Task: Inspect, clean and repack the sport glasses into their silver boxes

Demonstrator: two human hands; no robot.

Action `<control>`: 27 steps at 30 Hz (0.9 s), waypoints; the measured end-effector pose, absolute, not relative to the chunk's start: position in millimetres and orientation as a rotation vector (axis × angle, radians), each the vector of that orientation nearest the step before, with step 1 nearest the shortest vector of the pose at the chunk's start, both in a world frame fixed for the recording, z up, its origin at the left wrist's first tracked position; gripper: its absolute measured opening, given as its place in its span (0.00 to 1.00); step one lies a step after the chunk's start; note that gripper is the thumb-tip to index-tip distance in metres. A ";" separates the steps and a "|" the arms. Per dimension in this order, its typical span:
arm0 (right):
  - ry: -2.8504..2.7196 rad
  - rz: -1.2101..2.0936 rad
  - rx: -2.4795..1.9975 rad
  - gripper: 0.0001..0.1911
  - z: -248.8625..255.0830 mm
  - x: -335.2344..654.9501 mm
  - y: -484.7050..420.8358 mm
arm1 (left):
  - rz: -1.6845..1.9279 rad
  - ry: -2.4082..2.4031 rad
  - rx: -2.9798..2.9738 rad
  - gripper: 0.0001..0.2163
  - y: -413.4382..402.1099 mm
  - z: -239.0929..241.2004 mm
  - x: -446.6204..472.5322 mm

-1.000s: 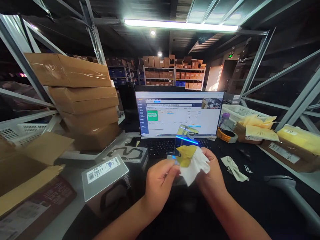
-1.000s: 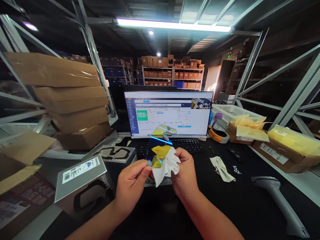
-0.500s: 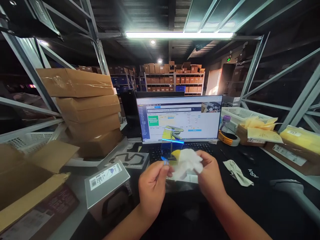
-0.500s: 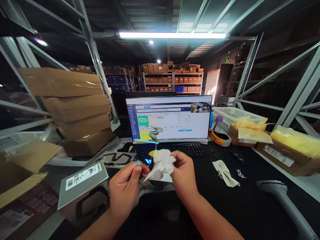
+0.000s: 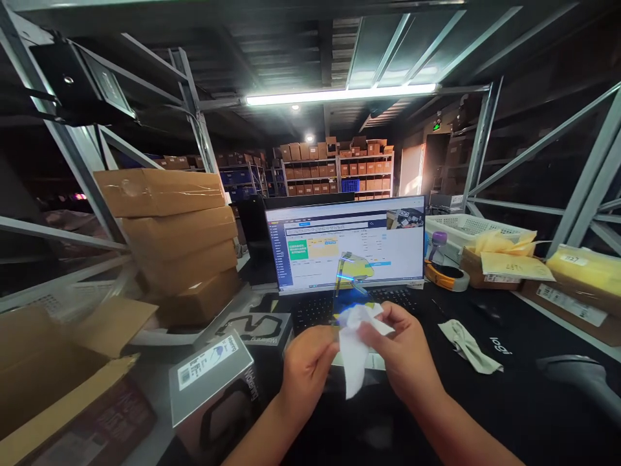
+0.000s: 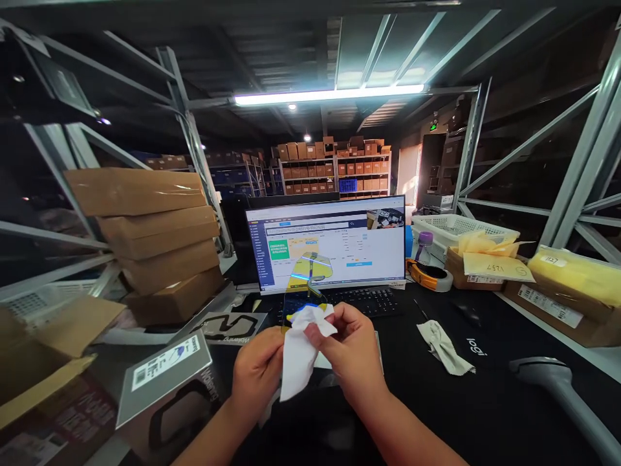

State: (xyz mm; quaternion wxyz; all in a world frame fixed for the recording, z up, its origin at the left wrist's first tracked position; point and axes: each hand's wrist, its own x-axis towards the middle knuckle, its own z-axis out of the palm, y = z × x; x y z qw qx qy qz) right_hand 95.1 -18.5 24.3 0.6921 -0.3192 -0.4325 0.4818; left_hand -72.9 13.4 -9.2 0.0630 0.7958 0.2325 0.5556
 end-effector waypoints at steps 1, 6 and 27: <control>-1.000 0.995 -0.743 0.19 23.6 95.4 -18.2 | 1.633 0.713 2.371 0.16 16.8 -10.6 -74.9; -1.338 0.315 -0.810 0.08 16.9 98.8 -16.9 | 1.571 0.686 1.941 0.41 29.2 -13.3 -83.8; -1.504 0.273 -0.826 0.06 16.1 130.0 -2.0 | 1.677 0.714 1.459 0.36 4.5 0.8 -70.0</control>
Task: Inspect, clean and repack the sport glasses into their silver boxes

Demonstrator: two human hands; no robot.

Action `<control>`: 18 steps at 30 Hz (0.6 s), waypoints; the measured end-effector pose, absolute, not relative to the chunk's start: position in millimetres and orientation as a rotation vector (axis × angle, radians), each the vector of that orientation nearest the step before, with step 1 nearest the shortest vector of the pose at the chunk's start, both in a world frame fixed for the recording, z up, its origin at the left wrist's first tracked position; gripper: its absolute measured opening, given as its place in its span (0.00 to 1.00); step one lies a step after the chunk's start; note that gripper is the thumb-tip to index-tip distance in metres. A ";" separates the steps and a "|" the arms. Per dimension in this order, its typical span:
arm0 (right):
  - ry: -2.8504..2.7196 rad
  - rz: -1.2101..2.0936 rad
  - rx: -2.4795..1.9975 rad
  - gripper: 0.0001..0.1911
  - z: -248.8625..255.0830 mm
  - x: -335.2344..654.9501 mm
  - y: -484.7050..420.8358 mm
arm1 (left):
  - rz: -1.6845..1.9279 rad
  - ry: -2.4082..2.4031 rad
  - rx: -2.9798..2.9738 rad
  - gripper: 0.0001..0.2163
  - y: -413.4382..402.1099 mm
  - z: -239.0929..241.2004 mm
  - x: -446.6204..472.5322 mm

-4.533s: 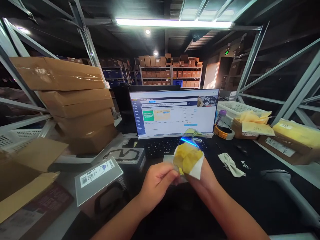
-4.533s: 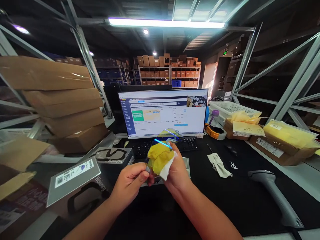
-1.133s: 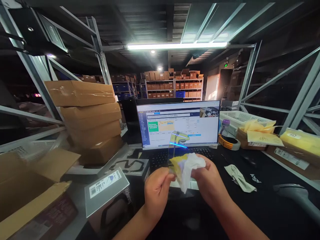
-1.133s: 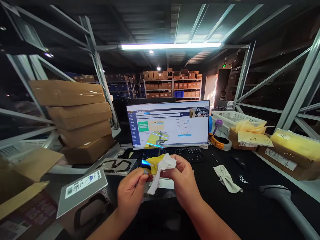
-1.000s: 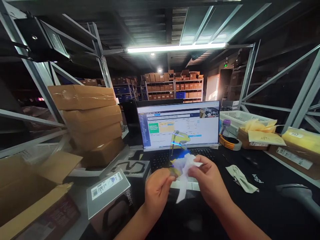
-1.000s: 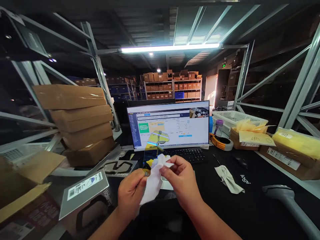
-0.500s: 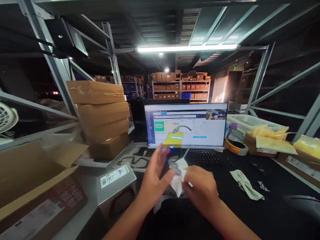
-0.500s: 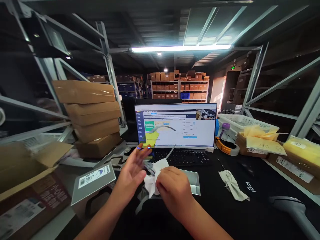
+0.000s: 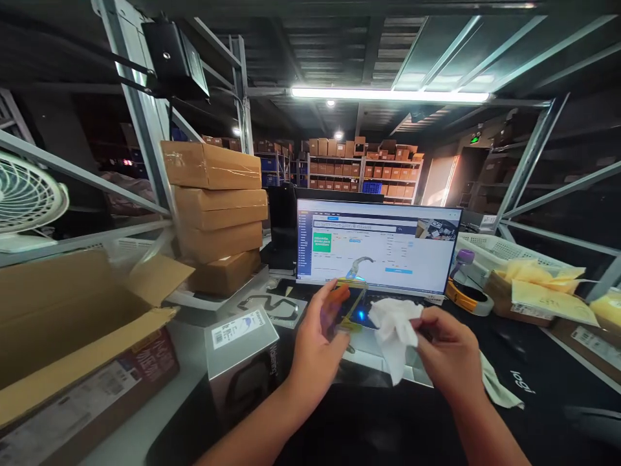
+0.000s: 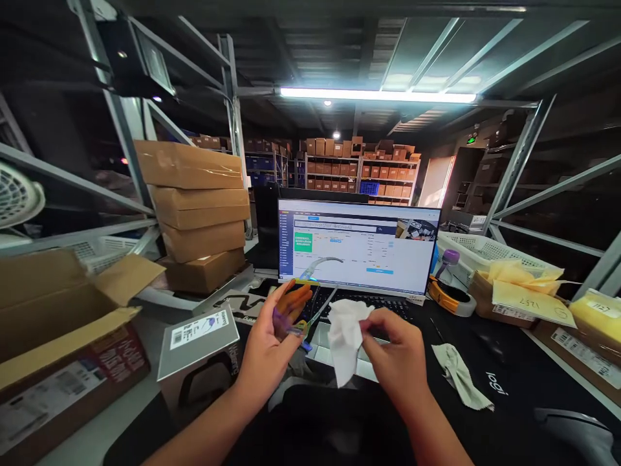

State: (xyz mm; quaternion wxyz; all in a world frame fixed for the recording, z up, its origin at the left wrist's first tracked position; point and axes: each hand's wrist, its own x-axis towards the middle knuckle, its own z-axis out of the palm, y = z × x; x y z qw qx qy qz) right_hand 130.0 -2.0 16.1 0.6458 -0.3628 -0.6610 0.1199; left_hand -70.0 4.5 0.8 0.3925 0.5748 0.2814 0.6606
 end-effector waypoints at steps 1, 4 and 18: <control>-1.405 0.425 -0.837 0.07 16.1 130.4 -1.4 | 1.661 0.724 1.495 0.37 3.4 -1.7 -69.6; -1.273 0.905 -0.767 0.13 14.7 116.0 -2.9 | 1.652 0.758 1.610 0.38 -0.5 -8.7 -67.1; -0.764 1.326 -0.584 0.20 14.1 91.1 -7.2 | 1.482 0.843 2.034 0.41 -7.5 -11.2 -65.2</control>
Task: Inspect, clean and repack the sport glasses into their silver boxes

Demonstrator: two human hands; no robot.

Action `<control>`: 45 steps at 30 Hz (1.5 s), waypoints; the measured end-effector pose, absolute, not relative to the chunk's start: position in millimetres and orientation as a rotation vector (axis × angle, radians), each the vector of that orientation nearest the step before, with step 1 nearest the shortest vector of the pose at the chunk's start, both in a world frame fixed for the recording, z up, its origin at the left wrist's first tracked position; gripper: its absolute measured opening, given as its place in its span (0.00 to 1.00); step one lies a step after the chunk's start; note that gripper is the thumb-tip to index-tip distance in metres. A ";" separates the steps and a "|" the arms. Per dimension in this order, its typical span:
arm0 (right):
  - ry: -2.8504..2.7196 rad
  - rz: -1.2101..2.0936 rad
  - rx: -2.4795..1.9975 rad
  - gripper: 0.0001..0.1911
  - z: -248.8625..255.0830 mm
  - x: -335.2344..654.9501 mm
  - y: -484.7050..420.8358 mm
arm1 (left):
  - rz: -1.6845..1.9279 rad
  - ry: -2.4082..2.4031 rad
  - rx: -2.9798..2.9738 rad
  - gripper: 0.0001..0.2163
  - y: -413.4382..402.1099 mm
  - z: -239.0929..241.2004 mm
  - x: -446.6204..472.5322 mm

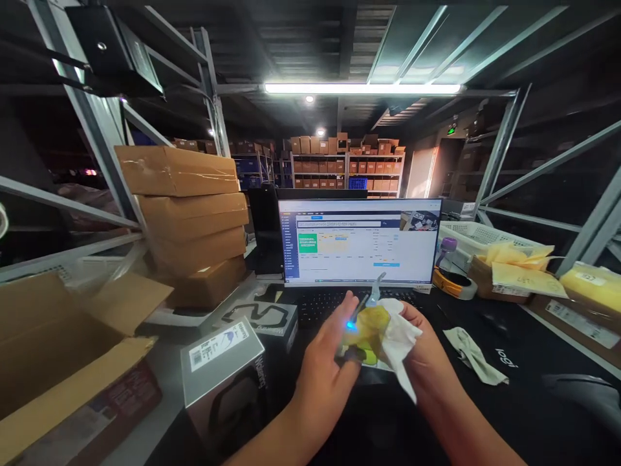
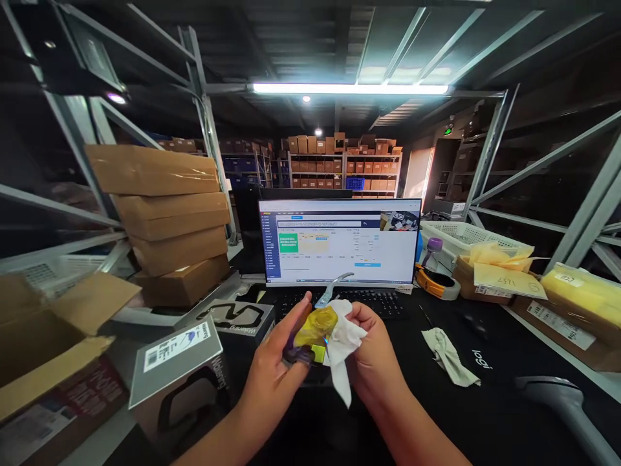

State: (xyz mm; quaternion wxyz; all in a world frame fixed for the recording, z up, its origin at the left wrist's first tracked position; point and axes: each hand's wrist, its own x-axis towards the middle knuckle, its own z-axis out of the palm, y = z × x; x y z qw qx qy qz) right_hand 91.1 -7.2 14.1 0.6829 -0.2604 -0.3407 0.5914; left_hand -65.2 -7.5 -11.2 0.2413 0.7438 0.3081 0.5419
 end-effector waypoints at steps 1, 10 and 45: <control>-0.731 1.340 -0.579 0.20 14.3 89.8 -6.7 | 1.493 0.842 2.037 0.41 -6.7 -13.0 -64.4; -0.962 1.211 -0.697 0.15 8.1 79.6 -10.2 | 1.434 0.779 1.854 0.39 3.8 -10.9 -68.4; -0.691 1.532 -0.559 0.22 6.0 77.7 6.9 | 1.309 0.921 2.190 0.43 -10.9 -5.0 -64.2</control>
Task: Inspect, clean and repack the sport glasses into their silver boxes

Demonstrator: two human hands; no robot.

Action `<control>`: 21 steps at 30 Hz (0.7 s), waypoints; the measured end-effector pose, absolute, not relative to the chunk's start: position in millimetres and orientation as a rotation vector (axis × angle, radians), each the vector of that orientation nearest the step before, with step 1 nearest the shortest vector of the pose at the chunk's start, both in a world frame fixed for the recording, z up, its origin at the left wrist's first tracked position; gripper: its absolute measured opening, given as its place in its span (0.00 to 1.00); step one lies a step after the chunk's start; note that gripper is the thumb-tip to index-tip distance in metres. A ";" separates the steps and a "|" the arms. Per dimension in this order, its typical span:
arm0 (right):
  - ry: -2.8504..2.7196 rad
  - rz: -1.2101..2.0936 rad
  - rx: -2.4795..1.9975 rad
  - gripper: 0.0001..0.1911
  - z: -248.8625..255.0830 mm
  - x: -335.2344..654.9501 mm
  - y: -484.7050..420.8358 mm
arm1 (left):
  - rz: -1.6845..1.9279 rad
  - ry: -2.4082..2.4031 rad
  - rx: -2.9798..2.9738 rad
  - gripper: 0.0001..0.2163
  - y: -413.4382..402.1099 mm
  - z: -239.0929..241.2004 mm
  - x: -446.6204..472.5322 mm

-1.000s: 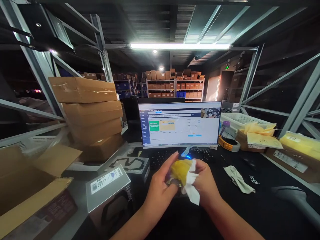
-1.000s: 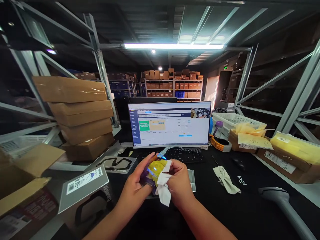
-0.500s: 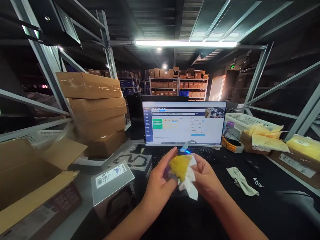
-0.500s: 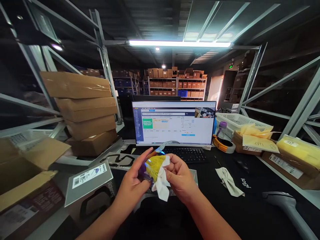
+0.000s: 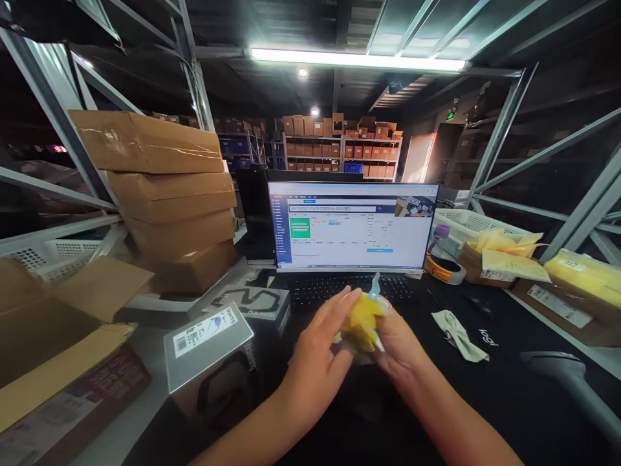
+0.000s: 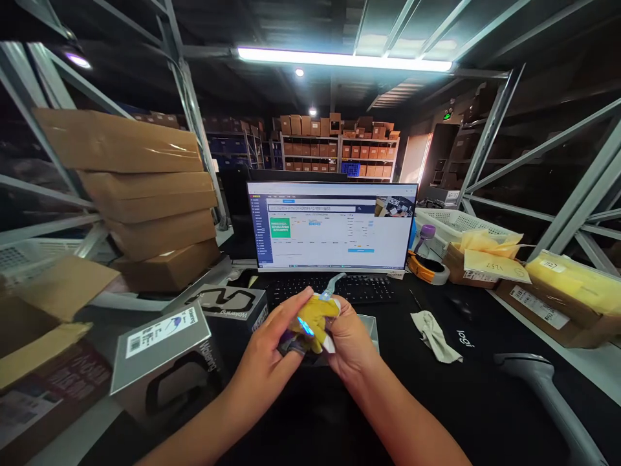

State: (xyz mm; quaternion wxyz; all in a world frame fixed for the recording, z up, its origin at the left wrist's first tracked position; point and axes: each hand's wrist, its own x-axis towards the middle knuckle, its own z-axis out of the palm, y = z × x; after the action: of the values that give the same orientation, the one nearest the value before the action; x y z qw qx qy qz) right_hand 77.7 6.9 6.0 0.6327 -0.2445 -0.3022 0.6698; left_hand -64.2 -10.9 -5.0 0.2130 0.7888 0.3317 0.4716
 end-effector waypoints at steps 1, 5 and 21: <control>-0.693 1.537 -0.558 0.22 7.9 79.2 6.3 | 1.295 0.923 2.195 0.43 -12.3 -5.4 -63.6; -0.826 1.514 -0.556 0.19 10.8 79.7 0.4 | 1.348 0.932 2.176 0.43 -15.0 -6.3 -64.6; -0.884 1.518 -0.546 0.17 10.3 79.7 -1.3 | 1.342 0.932 2.097 0.43 -14.0 -10.8 -61.3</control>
State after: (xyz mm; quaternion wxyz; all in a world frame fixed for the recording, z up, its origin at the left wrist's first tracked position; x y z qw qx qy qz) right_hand 79.7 -1.3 10.3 0.6059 -0.2360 -0.3823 0.6566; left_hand -61.3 -14.0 -10.8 0.2392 0.7660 0.3405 0.4900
